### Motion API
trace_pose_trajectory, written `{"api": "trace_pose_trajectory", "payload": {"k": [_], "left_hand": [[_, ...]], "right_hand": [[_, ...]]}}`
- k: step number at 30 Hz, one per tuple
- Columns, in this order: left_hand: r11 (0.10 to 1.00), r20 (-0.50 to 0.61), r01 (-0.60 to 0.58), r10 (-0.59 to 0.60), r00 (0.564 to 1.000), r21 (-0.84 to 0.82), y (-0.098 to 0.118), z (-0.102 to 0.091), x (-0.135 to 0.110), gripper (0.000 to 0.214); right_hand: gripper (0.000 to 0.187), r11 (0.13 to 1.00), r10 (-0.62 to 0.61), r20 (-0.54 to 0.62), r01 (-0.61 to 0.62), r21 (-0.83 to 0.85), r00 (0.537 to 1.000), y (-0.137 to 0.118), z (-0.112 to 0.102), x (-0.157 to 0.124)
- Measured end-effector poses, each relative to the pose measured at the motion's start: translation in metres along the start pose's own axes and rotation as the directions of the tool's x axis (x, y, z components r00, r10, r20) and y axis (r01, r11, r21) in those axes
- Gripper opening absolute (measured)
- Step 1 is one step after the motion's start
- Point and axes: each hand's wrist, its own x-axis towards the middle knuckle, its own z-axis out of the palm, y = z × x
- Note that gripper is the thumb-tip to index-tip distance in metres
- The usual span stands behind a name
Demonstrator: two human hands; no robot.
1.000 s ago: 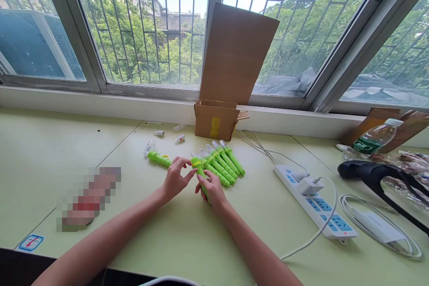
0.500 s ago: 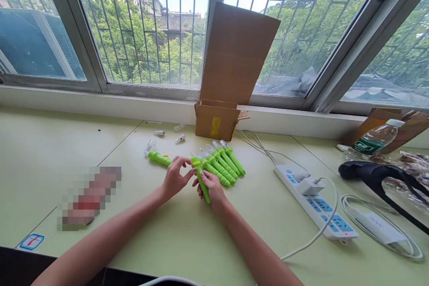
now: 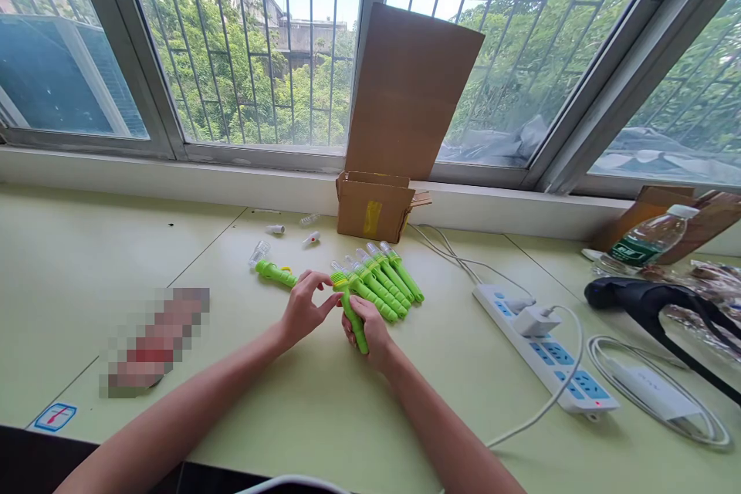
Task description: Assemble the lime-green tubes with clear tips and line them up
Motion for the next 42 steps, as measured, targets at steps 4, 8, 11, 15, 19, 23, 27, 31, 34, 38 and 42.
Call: {"api": "trace_pose_trajectory", "payload": {"k": [4, 8, 11, 15, 19, 23, 27, 31, 34, 38, 42], "left_hand": [[1.0, 0.003, 0.014, -0.014, 1.0, -0.016, 0.0, 0.001, 0.0, 0.015], [0.999, -0.002, 0.019, -0.019, 1.0, -0.028, 0.001, 0.001, -0.001, 0.014], [1.0, -0.003, 0.016, -0.016, 1.0, -0.025, 0.001, 0.001, -0.001, 0.015], [1.0, -0.012, 0.01, -0.01, 1.0, -0.013, 0.001, 0.001, -0.001, 0.016], [1.0, -0.013, 0.011, -0.011, 1.0, -0.002, 0.0, 0.001, -0.001, 0.015], [1.0, -0.004, 0.029, -0.029, 1.0, -0.008, 0.001, 0.001, -0.002, 0.014], [0.998, -0.014, 0.055, -0.056, 0.998, -0.037, 0.003, 0.001, -0.003, 0.015], [0.988, -0.05, 0.116, -0.121, 0.991, -0.101, 0.005, 0.001, -0.002, 0.011], [0.97, -0.089, 0.18, -0.196, 0.977, -0.161, 0.003, 0.001, 0.001, 0.009], [0.941, -0.107, 0.238, -0.269, 0.957, -0.241, -0.002, -0.001, 0.004, 0.012], [0.926, -0.097, 0.256, -0.292, 0.951, -0.277, -0.005, -0.001, 0.004, 0.013]], "right_hand": [[0.03, 0.997, 0.001, -0.02, -0.003, -0.08, 1.0, -0.004, 0.003, -0.003], [0.032, 0.989, -0.001, -0.015, -0.002, -0.148, 1.0, -0.003, 0.002, -0.003], [0.033, 0.985, -0.001, -0.022, -0.003, -0.171, 1.0, -0.001, 0.001, -0.003], [0.034, 0.985, -0.011, -0.026, 0.006, -0.173, 1.0, -0.001, 0.001, -0.003], [0.034, 0.983, -0.017, -0.036, 0.01, -0.182, 0.999, -0.001, 0.003, -0.003], [0.031, 0.981, -0.021, -0.048, 0.012, -0.192, 0.999, -0.001, 0.003, -0.003], [0.029, 0.981, -0.03, -0.056, 0.019, -0.193, 0.998, -0.001, 0.003, -0.002], [0.031, 0.979, -0.031, -0.075, 0.016, -0.202, 0.997, -0.002, 0.004, -0.002], [0.034, 0.979, -0.023, -0.109, 0.0, -0.205, 0.994, -0.002, 0.004, -0.001], [0.034, 0.981, -0.025, -0.136, -0.002, -0.194, 0.99, -0.001, 0.002, 0.0], [0.032, 0.982, -0.031, -0.145, 0.003, -0.191, 0.989, 0.001, 0.001, 0.001]]}}
